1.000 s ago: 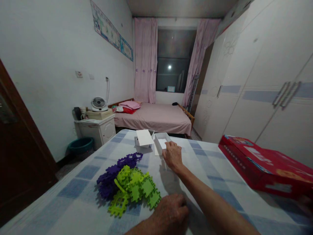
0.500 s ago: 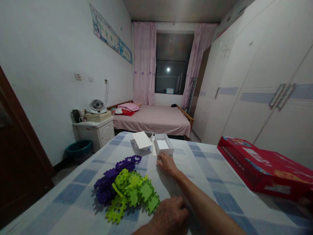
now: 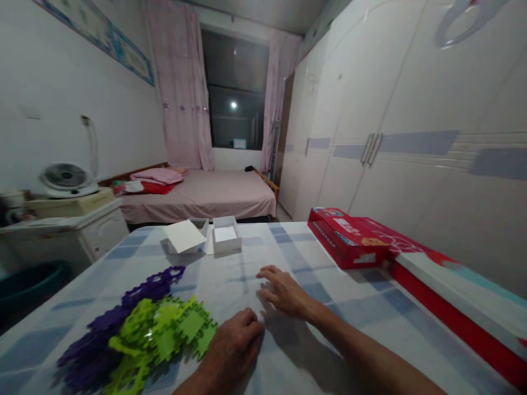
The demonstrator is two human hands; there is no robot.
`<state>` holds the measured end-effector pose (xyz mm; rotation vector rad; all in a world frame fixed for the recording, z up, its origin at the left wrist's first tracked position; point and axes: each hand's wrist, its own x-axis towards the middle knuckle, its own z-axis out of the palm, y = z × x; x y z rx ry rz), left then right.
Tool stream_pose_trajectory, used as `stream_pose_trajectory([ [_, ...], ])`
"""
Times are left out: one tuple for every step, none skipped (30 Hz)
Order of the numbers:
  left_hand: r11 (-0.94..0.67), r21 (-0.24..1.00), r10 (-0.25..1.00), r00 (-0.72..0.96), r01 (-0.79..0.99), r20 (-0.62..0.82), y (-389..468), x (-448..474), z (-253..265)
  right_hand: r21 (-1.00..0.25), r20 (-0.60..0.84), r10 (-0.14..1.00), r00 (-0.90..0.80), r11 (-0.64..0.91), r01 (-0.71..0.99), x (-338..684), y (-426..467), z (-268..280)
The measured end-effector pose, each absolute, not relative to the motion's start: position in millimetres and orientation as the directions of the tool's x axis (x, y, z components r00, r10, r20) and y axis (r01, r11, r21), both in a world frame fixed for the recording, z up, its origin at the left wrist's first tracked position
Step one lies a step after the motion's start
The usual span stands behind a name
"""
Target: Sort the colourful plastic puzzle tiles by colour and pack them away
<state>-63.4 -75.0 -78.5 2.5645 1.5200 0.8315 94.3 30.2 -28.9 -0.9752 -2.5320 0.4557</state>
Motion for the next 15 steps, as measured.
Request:
stream_pose_trajectory([
  [-0.527,0.31,0.822,0.382,0.791,0.422,-74.9,-65.0,-78.1,-0.426,0.266,0.726,-0.634,0.679,0.598,121.2,25.0,-27.7],
  [-0.537,0.318,0.817,0.389,0.781,0.425,-74.5,-66.9,-78.3,-0.412,0.303,0.767,-0.566,0.641,0.648,149.2,20.0,-26.8],
  [-0.549,0.324,0.811,0.398,0.77,0.43,-73.9,-68.8,-79.0,-0.385,0.351,0.803,-0.482,0.592,0.708,178.3,14.8,-26.3],
  [-0.562,0.328,0.801,0.402,0.759,0.443,-73.1,-70.7,-80.1,-0.348,0.409,0.827,-0.385,0.531,0.772,208.1,8.9,-26.1],
  [-0.575,0.329,0.792,0.409,0.749,0.453,-72.3,-72.4,-81.5,-0.302,0.479,0.832,-0.28,0.456,0.837,238.4,2.0,-26.2],
  [-0.584,0.33,0.784,0.411,0.741,0.464,-71.5,-73.8,-82.9,-0.248,0.551,0.815,-0.18,0.366,0.897,268.7,-6.1,-26.8],
  [-0.591,0.331,0.779,0.412,0.736,0.472,-70.8,-74.9,-84.2,-0.199,0.628,0.774,-0.081,0.261,0.945,298.4,-15.4,-27.8],
  [-0.594,0.333,0.776,0.412,0.732,0.478,-70.3,-75.7,-85.2,-0.148,0.697,0.717,-0.004,0.149,0.978,327.1,-25.9,-29.5],
  [-0.595,0.334,0.774,0.409,0.731,0.483,-69.9,-76.2,-85.8,-0.122,0.771,0.632,0.076,0.031,0.992,354.0,-37.2,-31.8],
  [-0.596,0.335,0.773,0.409,0.73,0.484,-69.8,-76.4,-86.0,-0.11,0.817,0.561,0.135,-0.079,0.991,378.7,-48.9,-34.9],
  [-0.598,0.333,0.771,0.41,0.729,0.487,-69.8,-76.6,-85.8,-0.112,0.846,0.498,0.191,-0.184,0.977,400.5,-60.7,-38.6],
  [-0.6,0.331,0.769,0.41,0.728,0.491,-69.9,-76.5,-85.2,-0.12,0.867,0.444,0.228,-0.258,0.959,419.0,-71.9,-42.8],
  [-0.604,0.328,0.765,0.412,0.727,0.495,-70.1,-76.4,-84.2,-0.13,0.873,0.413,0.259,-0.315,0.94,433.9,-82.2,-47.0],
  [-0.605,0.325,0.763,0.412,0.727,0.499,-70.4,-76.1,-82.8,-0.136,0.863,0.416,0.287,-0.357,0.924,445.4,-91.2,-51.0],
  [-0.605,0.324,0.761,0.409,0.728,0.503,-70.7,-75.7,-81.2,-0.134,0.838,0.45,0.31,-0.381,0.915,453.6,-98.9,-54.4],
])
